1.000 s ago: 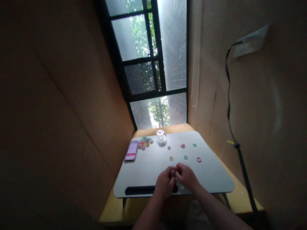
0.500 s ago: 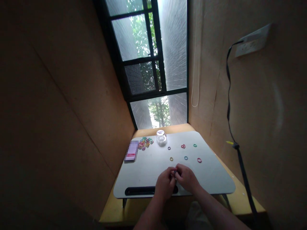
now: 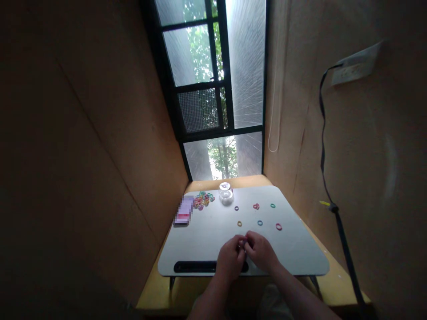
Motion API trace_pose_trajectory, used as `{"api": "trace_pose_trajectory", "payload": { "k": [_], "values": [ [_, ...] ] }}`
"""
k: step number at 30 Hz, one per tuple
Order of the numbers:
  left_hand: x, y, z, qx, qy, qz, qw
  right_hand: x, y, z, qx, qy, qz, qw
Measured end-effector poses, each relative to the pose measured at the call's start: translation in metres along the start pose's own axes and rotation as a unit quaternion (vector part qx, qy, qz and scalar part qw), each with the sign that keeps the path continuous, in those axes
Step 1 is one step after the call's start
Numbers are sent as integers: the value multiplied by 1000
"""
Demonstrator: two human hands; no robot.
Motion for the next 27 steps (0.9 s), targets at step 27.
{"api": "trace_pose_trajectory", "payload": {
  "k": [27],
  "values": [
    [-1, -1, 0, 10, -8, 18, 1000, -1, 5, 2, -5, 2, 6, 1000]
  ]
}}
Point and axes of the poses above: each hand's wrist, its own x-axis towards the middle knuckle, its own z-axis out of the back of the hand, y = z × x, the point moved 2 cm from there along x, towards the middle knuckle, and after that the axes turned 7 degrees about y, right-handed, at the moved point
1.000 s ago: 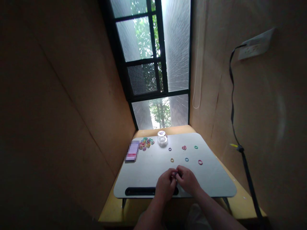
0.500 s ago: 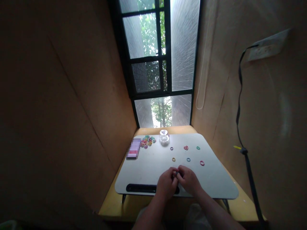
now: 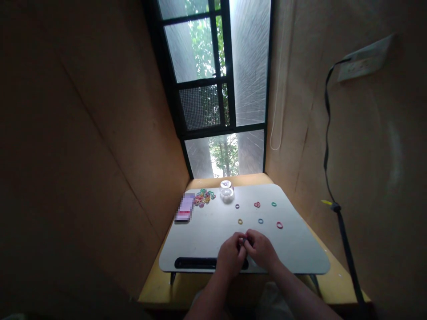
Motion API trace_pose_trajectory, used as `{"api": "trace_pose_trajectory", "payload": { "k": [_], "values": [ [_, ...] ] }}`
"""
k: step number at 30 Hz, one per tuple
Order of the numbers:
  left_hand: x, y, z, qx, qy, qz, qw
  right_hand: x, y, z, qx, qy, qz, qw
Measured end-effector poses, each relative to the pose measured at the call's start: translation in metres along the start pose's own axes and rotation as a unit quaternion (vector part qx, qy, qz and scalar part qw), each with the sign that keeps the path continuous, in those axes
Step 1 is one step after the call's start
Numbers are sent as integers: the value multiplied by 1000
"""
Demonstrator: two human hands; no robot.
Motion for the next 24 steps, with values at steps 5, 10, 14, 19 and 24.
{"api": "trace_pose_trajectory", "payload": {
  "k": [5, 10, 14, 19, 24],
  "values": [
    [0, 1, -2, 6, -2, 2, 1000, 0, -1, 0, -2, -1, 5, 1000],
    [0, 0, -3, 12, -1, 3, 1000, -1, 1, 2, 7, 4, 5, 1000],
    [-1, -3, -3, 16, 1, 8, 1000, -3, 2, 4, 11, 8, 3, 1000],
    [-1, -4, -3, 15, 3, 10, 1000, -4, 2, 4, 17, 3, 2, 1000],
    [1, -4, -4, 20, 10, 18, 1000, -3, 1, 6, 22, 9, 2, 1000]
  ]
}}
Point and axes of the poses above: each hand's wrist, its own x-axis towards the middle knuckle, its own z-axis out of the back of the hand, y = z × x, the point moved 2 cm from there along x, towards the middle knuckle, and after that the axes turned 7 degrees about y, right-handed, at the moved point
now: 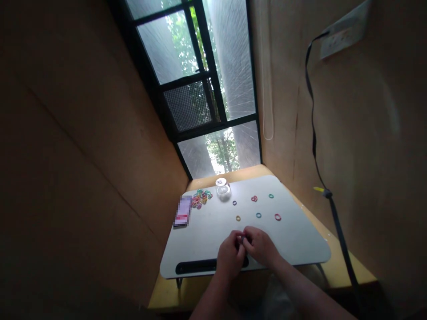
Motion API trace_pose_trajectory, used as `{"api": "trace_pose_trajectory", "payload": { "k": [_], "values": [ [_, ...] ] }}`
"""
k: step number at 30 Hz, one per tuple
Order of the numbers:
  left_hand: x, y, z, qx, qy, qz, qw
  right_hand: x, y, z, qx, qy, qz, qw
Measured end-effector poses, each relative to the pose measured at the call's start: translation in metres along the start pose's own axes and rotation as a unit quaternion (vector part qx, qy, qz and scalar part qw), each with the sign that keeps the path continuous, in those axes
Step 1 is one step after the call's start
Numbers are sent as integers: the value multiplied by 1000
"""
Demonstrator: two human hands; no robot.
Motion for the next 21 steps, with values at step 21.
{"api": "trace_pose_trajectory", "payload": {
  "k": [21],
  "values": [
    [9, 3, -4, -23, -11, 19, 999, 4, -4, 4, 23, 6, 4, 1000]
  ]
}}
Point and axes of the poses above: each hand's wrist, its own x-axis towards the middle knuckle, its own z-axis out of the back of the hand, y = z × x, the point moved 2 cm from there along x, towards the middle knuckle, and after that the axes turned 7 degrees about y, right-handed, at the moved point
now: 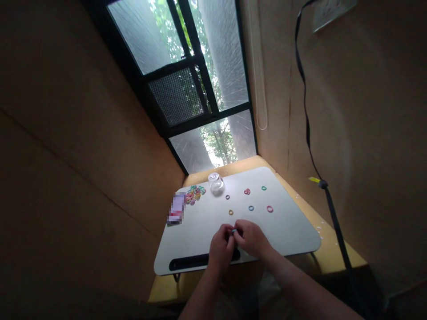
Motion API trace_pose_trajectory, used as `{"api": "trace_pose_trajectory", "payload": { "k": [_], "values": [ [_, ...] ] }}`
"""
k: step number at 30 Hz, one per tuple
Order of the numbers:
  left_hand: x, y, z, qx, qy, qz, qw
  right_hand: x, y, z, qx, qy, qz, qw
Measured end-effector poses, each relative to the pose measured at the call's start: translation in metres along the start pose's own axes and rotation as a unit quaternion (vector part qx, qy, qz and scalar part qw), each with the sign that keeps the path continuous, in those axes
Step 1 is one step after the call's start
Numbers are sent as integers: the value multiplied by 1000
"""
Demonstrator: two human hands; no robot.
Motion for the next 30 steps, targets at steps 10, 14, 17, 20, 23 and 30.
{"api": "trace_pose_trajectory", "payload": {
  "k": [10, 14, 17, 20, 23, 30],
  "values": [
    [-3, 0, 3, -18, -8, -21, 1000, -2, 4, -2, -10, -5, 4, 1000],
    [-5, 4, 3, -19, -18, -28, 999, -2, 5, -3, -20, -7, 8, 1000],
    [-5, 7, 3, -22, -19, -28, 999, -3, 5, -5, -29, -8, 4, 1000],
    [-6, 8, 3, -24, -24, -27, 999, -3, 4, -8, -35, -10, 2, 999],
    [-6, 9, 3, -30, -26, -30, 999, -4, 3, -9, -40, -14, 2, 999],
    [-6, 10, 5, -35, -27, -30, 999, -3, 2, -10, -48, -8, 3, 999]
  ]
}}
Point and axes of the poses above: each hand's wrist, its own x-axis towards the middle knuckle, its own z-axis out of the back of the hand, y = z × x, the point moved 2 cm from there along x, towards the middle knuckle, and after that the axes turned 7 degrees about y, right-handed, at the moved point
